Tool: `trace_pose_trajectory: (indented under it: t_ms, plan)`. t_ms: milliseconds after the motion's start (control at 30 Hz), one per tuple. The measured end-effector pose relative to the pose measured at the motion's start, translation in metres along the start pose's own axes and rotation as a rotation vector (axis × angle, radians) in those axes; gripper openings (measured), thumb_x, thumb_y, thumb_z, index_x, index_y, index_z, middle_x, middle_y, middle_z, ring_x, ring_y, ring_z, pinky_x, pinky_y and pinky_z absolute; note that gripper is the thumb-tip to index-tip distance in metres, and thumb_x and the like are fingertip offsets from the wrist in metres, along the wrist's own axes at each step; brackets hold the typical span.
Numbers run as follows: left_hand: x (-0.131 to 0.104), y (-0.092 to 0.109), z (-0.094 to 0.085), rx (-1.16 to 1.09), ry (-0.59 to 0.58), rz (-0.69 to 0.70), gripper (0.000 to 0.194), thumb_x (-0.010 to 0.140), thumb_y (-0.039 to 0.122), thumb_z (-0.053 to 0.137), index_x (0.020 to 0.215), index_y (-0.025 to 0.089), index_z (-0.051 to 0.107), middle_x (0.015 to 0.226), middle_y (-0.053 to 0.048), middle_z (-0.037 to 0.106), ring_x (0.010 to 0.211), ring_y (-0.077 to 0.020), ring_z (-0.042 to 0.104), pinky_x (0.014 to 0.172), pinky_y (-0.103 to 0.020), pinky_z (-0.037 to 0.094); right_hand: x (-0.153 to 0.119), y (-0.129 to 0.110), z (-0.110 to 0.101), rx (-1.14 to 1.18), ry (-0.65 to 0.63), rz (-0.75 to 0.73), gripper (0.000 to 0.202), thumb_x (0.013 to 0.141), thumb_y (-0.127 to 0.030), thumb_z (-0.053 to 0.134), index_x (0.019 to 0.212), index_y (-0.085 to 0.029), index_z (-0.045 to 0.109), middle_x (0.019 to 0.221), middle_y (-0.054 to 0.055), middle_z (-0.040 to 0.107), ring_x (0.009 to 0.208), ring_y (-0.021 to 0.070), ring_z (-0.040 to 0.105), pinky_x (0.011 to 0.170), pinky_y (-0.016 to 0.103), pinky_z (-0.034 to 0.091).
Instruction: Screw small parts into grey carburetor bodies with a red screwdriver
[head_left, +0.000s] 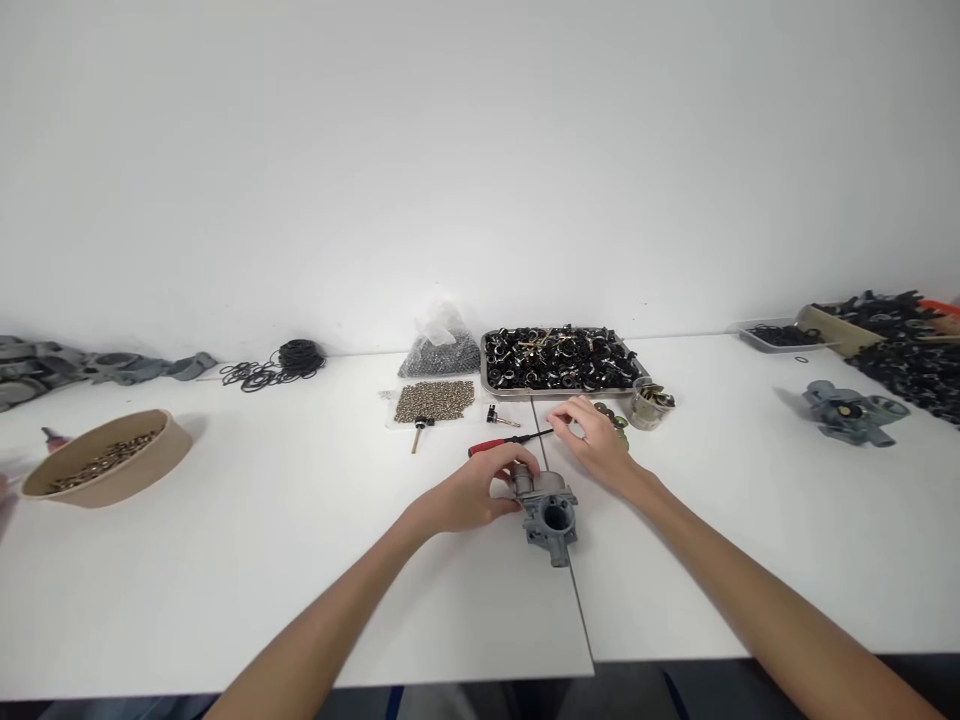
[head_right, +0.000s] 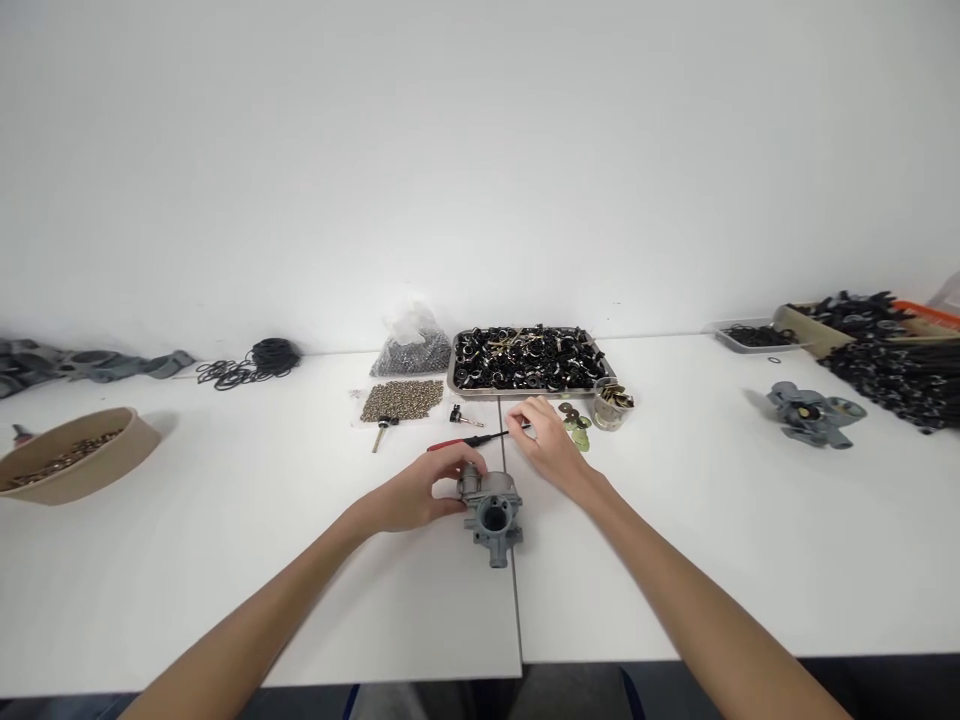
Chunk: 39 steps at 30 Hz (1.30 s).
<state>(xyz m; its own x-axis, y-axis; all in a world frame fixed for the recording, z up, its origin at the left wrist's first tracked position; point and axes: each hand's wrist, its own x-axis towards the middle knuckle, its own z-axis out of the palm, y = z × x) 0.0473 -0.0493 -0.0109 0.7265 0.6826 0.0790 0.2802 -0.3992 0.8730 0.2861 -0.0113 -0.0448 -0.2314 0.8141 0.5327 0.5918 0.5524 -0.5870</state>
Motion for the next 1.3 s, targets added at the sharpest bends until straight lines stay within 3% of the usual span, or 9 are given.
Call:
trace_pose_trajectory:
  t_ms: [100,233,333,533,767,867,1033,1133,1300]
  plan:
    - [0.000,-0.002,-0.016,0.079,0.039,0.006,0.042,0.079,0.005,0.056,0.119,0.020,0.059,0.115,-0.009,0.066,0.098,-0.0151,0.064,0.088,-0.030,0.055,-0.002,-0.004,0.002,0.008,-0.006,-0.010,0.020,0.099,-0.030,0.048,0.083,-0.022,0.059,0.082,0.003,0.060,0.083,0.0202,0.053,0.078,0.035,0.041]
    - [-0.004,-0.018,-0.053,0.306,0.425,-0.126,0.020,0.087,0.018,0.051,0.102,0.016,0.064,0.095,-0.008,0.069,0.083,-0.0150,0.065,0.075,-0.029,0.055,-0.004,-0.008,0.003,0.060,0.041,-0.030,0.022,0.099,-0.030,0.047,0.083,-0.022,0.060,0.081,0.003,0.062,0.080,0.0191,0.055,0.076,0.034,0.043]
    - [-0.011,-0.038,-0.081,0.469,0.651,-0.247,0.020,0.088,0.024,0.048,0.099,0.015,0.063,0.087,-0.008,0.065,0.079,-0.0184,0.060,0.075,-0.034,0.051,-0.005,-0.008,0.002,0.071,0.086,-0.049,0.023,0.099,-0.030,0.047,0.084,-0.022,0.061,0.080,0.003,0.062,0.080,0.0190,0.057,0.076,0.034,0.043]
    - [-0.028,-0.067,-0.109,0.647,0.605,-0.394,0.022,0.077,0.033,0.063,0.093,0.018,0.069,0.096,-0.009,0.067,0.085,-0.0238,0.061,0.077,-0.036,0.048,-0.005,-0.008,0.002,0.079,0.084,-0.064,0.023,0.099,-0.030,0.048,0.082,-0.021,0.062,0.077,0.002,0.062,0.078,0.0189,0.058,0.075,0.033,0.043]
    - [-0.029,-0.078,-0.114,0.639,0.496,-0.385,0.025,0.076,0.032,0.062,0.096,0.020,0.073,0.093,-0.006,0.070,0.084,-0.0225,0.063,0.075,-0.033,0.049,-0.008,-0.018,0.001,0.163,0.007,-0.013,0.026,0.098,-0.032,0.049,0.081,-0.021,0.064,0.078,0.002,0.064,0.075,0.0175,0.060,0.072,0.031,0.045]
    - [-0.029,-0.079,-0.114,0.610,0.507,-0.367,0.022,0.076,0.028,0.061,0.091,0.019,0.074,0.090,-0.006,0.070,0.080,-0.0216,0.062,0.073,-0.033,0.048,-0.008,-0.029,0.002,0.333,-0.115,0.092,0.027,0.097,-0.035,0.050,0.082,-0.020,0.066,0.081,0.003,0.067,0.079,0.0179,0.063,0.075,0.031,0.048]
    - [-0.028,-0.077,-0.115,0.517,0.597,-0.312,0.016,0.073,0.029,0.067,0.084,0.018,0.071,0.088,-0.006,0.067,0.076,-0.0191,0.059,0.075,-0.034,0.048,-0.010,-0.045,0.005,0.622,-0.465,0.248,0.032,0.097,-0.043,0.050,0.095,-0.019,0.071,0.095,0.007,0.071,0.082,0.0179,0.064,0.069,0.029,0.050]
    - [-0.026,-0.070,-0.112,0.394,0.680,-0.262,0.024,0.075,0.036,0.069,0.090,0.018,0.070,0.086,-0.005,0.067,0.075,-0.0179,0.060,0.074,-0.034,0.051,-0.011,-0.048,0.004,0.685,-0.649,0.294,0.030,0.094,-0.042,0.055,0.109,-0.020,0.070,0.109,0.008,0.071,0.093,0.0186,0.064,0.078,0.030,0.050]
    - [-0.017,-0.048,-0.091,0.131,0.792,-0.156,0.040,0.076,0.047,0.072,0.097,0.014,0.066,0.079,-0.006,0.068,0.066,-0.0165,0.064,0.066,-0.033,0.056,-0.011,-0.044,0.007,0.731,-0.671,0.416,0.034,0.087,-0.043,0.065,0.107,-0.015,0.070,0.101,0.010,0.072,0.092,0.0200,0.064,0.083,0.032,0.048]
